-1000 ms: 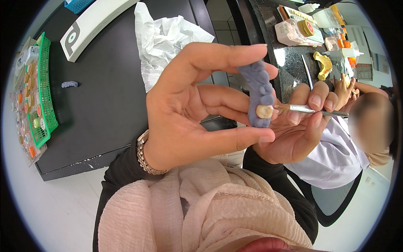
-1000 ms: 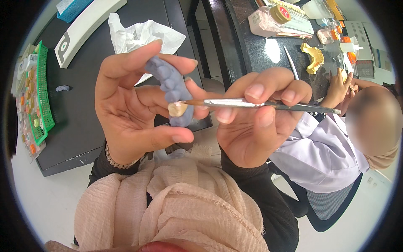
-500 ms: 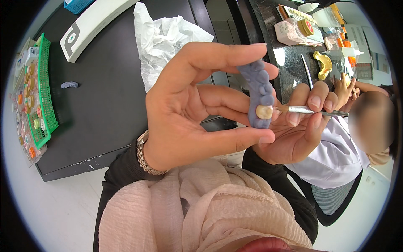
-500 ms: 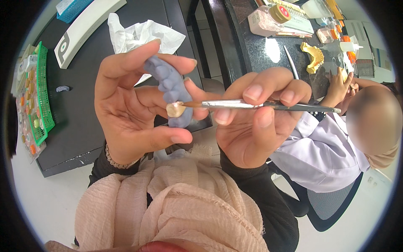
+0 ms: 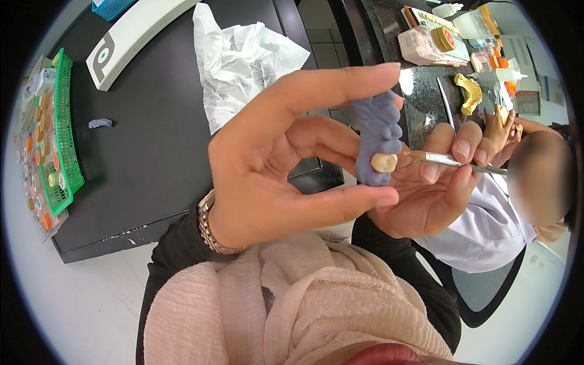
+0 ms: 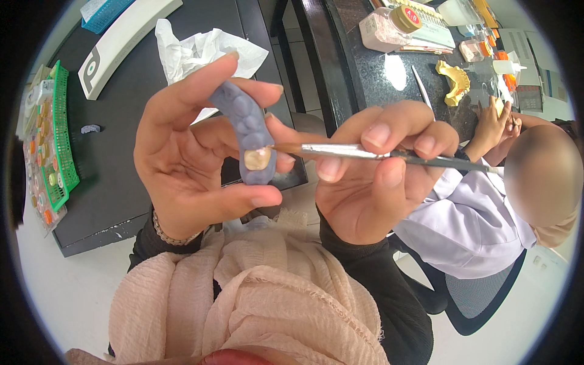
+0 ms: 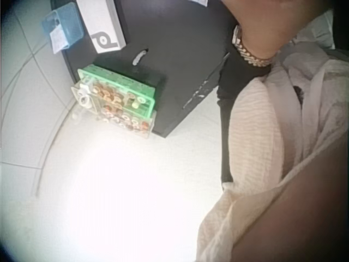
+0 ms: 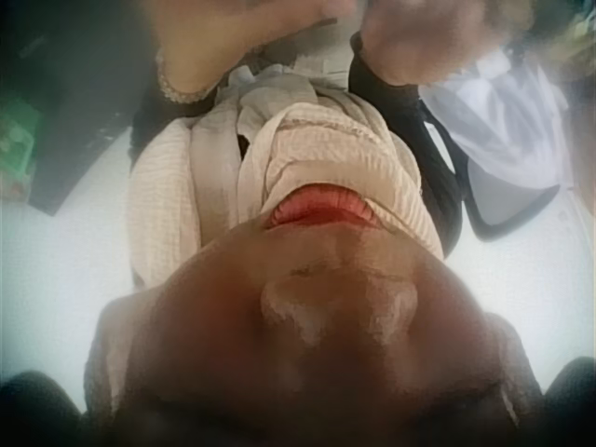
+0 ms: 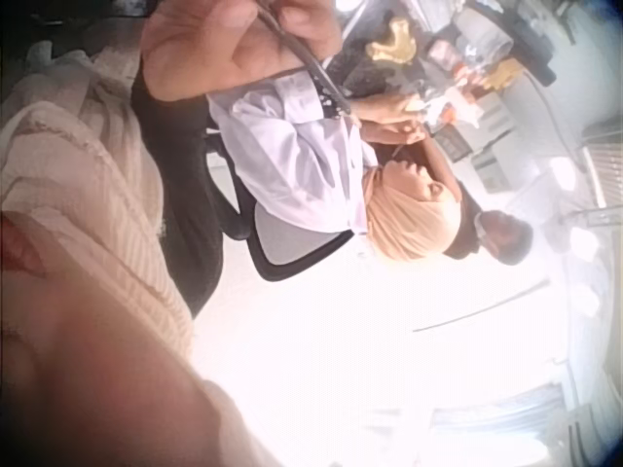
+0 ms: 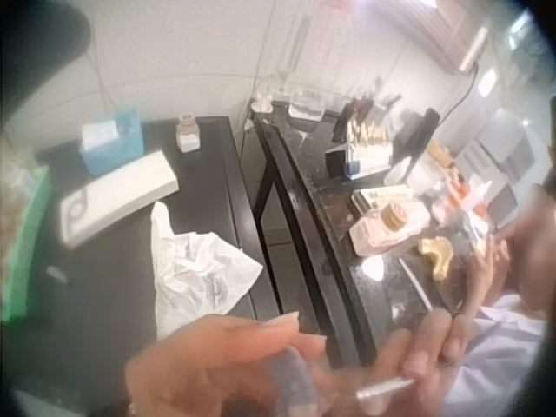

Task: The person holds a grey dental mold in their left hand and uses a small brush in their right hand to apply a yellowish substance to a specific tooth area. They repeatedly dip the brush into a container of material and carefully paint the mold, occasionally wiping the brush on a tissue.

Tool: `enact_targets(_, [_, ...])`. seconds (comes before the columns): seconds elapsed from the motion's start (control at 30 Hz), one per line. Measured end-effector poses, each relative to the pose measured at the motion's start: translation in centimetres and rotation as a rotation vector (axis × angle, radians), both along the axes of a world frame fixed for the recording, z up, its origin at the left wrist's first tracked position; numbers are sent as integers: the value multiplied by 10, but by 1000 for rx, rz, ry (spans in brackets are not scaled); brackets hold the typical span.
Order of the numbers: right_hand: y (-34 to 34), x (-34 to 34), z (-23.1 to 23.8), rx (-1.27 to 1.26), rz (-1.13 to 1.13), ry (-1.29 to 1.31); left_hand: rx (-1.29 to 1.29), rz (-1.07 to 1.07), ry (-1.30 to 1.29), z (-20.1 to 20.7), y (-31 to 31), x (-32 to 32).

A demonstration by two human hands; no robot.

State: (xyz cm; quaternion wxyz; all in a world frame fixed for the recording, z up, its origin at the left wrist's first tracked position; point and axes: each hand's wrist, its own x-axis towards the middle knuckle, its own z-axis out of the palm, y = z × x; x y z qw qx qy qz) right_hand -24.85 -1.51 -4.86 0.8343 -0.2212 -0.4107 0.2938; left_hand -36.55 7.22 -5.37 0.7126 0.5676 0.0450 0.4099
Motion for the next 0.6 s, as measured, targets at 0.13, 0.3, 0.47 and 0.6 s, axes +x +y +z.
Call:
enact_targets(0.13, [-5,-2,2,26,-124,-163,108,38,12,-1,2,-1])
enact_targets(0.3, [-11,-2,3,76,-202,-436,219,98,42,-1,3,-2])
enact_targets(0.47, [-11,-2,3,91,-250,-600,268,132,32,-4,6,-3])
enact_targets(0.6, [-7,-1,3,111,-325,-677,282,152,18,-5,6,-1])
